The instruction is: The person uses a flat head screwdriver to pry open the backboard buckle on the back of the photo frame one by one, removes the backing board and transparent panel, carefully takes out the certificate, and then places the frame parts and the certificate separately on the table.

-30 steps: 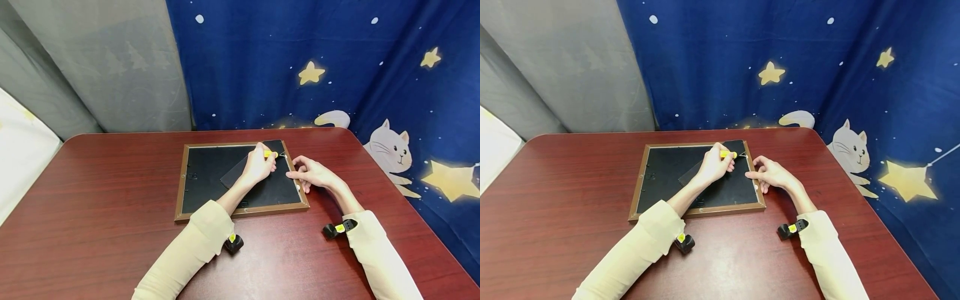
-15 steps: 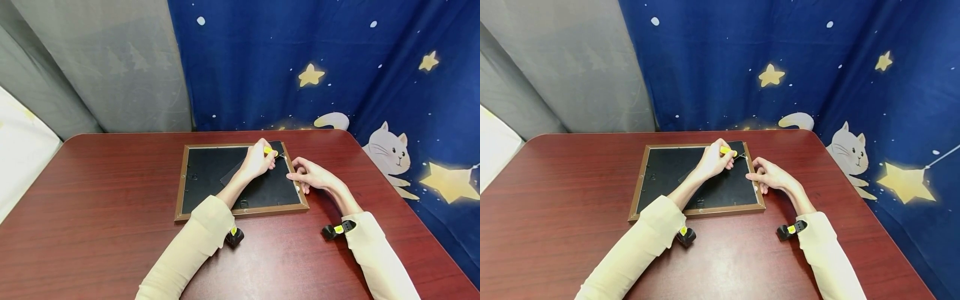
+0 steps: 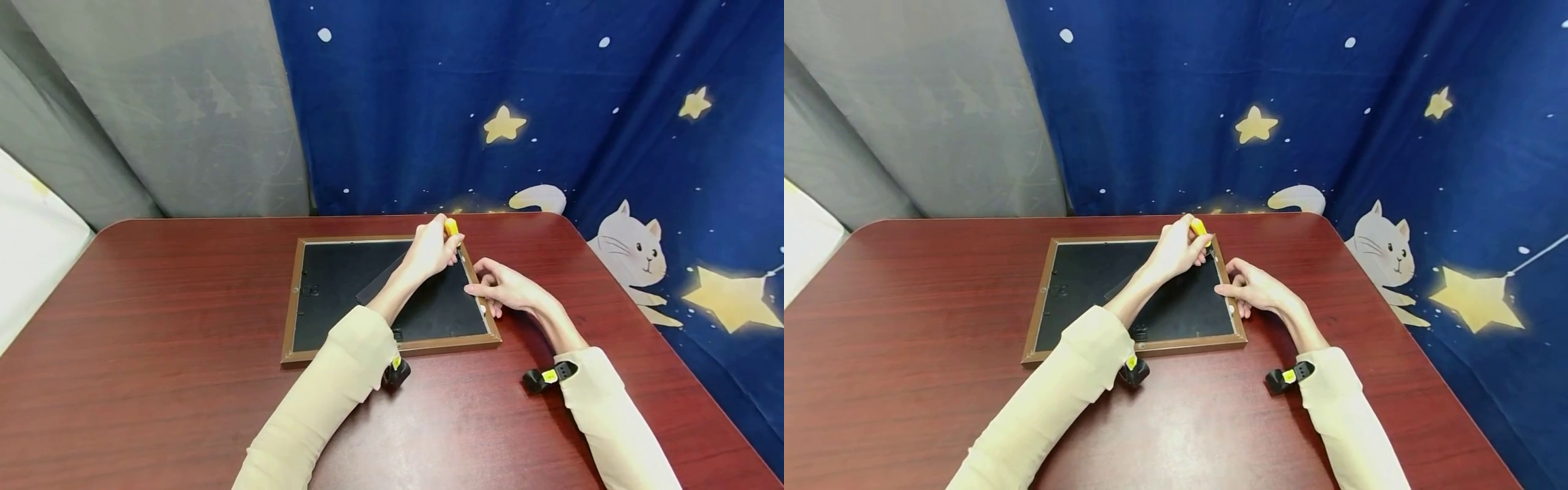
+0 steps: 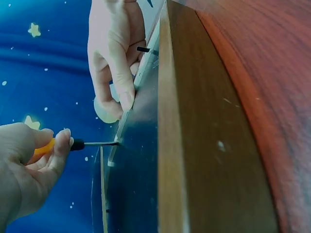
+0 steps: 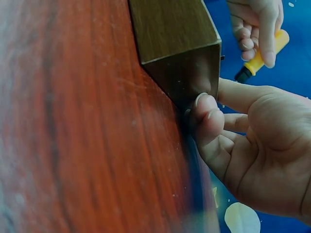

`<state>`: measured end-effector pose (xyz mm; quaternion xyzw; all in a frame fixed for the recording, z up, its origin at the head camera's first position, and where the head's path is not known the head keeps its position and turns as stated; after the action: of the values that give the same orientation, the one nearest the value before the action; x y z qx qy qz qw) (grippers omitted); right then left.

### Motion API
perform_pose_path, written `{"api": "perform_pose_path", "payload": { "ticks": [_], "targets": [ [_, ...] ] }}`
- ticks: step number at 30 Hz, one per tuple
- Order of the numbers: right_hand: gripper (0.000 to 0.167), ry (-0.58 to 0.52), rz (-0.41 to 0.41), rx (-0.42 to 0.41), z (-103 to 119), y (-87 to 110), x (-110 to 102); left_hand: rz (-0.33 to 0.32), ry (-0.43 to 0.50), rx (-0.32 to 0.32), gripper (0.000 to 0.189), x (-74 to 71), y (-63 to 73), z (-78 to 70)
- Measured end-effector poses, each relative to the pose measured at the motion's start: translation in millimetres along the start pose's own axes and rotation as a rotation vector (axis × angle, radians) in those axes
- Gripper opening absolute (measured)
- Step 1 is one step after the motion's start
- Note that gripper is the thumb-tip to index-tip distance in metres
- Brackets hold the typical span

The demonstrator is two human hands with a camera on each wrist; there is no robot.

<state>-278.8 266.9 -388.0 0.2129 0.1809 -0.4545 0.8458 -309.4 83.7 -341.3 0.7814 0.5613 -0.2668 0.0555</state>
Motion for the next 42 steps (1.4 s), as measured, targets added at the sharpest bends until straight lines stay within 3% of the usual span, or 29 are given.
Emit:
{"api": "perform_pose_path", "payload": {
  "ticks": [12,21,30,37,42],
  "targets": [
    [0.033,-0.002,-0.001,-0.004,3,2.5,2,-0.052,-0.119,0.019,0.022,12.3,-16.5,-15.7],
    [0.039,-0.012,0.005,0.007,4,3.6,3,-0.057,-0.352,-0.02,0.026,26.5,-25.8,-33.5],
    [0.035,-0.022,-0.004,0.02,2,7.2,2,-0.032,-0.284,-0.038,0.021,22.6,-22.5,-31.9],
    [0.035,-0.04,-0.006,0.008,2,6.0,2,-0.007,-0.343,0.055,0.019,14.2,-15.1,-31.6],
    [0.037,-0.032,-0.004,0.023,1,5.7,2,0.02,-0.289,0.113,0.016,9.4,-10.1,-25.7]
  ]
}}
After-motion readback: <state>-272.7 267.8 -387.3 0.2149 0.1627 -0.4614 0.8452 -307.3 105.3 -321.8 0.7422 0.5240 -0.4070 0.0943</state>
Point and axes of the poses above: each hand's wrist, its own y-axis away from the middle knuckle, its own x-axis out of the palm, z = x × y, the point moved 3 cm from there along -y, towards the middle knuckle, and after that the axes turned 3 degrees about z, right-handed, at the moved point
